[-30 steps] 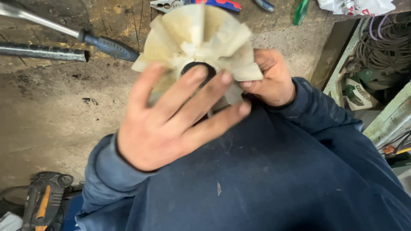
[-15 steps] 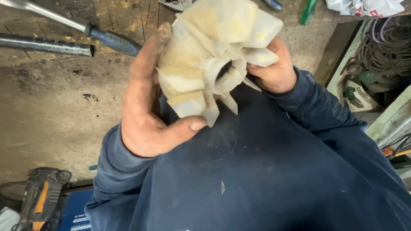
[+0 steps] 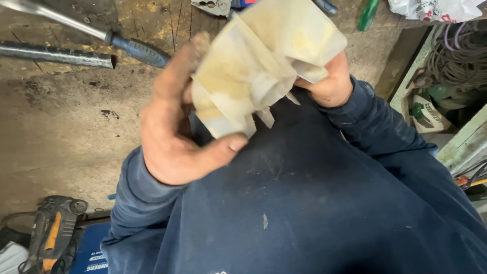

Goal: Repairing a plastic cooling fan for a motor by removing debris or damaged segments using pliers and manual inspection.

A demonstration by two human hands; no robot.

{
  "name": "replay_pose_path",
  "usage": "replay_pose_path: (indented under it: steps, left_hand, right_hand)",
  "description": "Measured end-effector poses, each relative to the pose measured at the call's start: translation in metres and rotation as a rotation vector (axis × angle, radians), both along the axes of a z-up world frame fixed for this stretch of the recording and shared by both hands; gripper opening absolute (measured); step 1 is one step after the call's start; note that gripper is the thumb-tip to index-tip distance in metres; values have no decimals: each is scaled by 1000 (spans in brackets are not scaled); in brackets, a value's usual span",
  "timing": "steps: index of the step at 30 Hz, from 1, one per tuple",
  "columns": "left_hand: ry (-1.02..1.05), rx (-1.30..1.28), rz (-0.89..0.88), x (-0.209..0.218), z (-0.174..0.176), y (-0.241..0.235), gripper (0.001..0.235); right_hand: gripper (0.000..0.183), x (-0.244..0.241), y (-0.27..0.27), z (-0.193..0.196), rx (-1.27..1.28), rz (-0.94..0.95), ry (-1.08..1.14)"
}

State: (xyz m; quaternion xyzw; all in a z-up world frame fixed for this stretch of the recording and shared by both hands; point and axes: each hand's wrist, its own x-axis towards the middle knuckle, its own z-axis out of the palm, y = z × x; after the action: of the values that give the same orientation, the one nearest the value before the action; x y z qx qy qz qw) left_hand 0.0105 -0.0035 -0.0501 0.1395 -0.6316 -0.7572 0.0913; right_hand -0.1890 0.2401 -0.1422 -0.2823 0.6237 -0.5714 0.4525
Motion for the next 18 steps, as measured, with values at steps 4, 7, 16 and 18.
replay_pose_path:
  steps: [4,7,16,18]
  left_hand:
    - [-49,478,121,-6,-7,-4,97]
    - [-124,507,187,-6,-12,-6,98]
    - [-34,554,332,13,-59,-2,92]
    - [-28,546,323,13,-61,-1,93]
  right_hand:
    - [54,-5,-3,9,0,0,-217]
    - [47,-8,-1,4,60,53,-200]
    - [38,-1,-21,6,26,2,-317]
    - [29,-1,-23,8,-6,-2,-312]
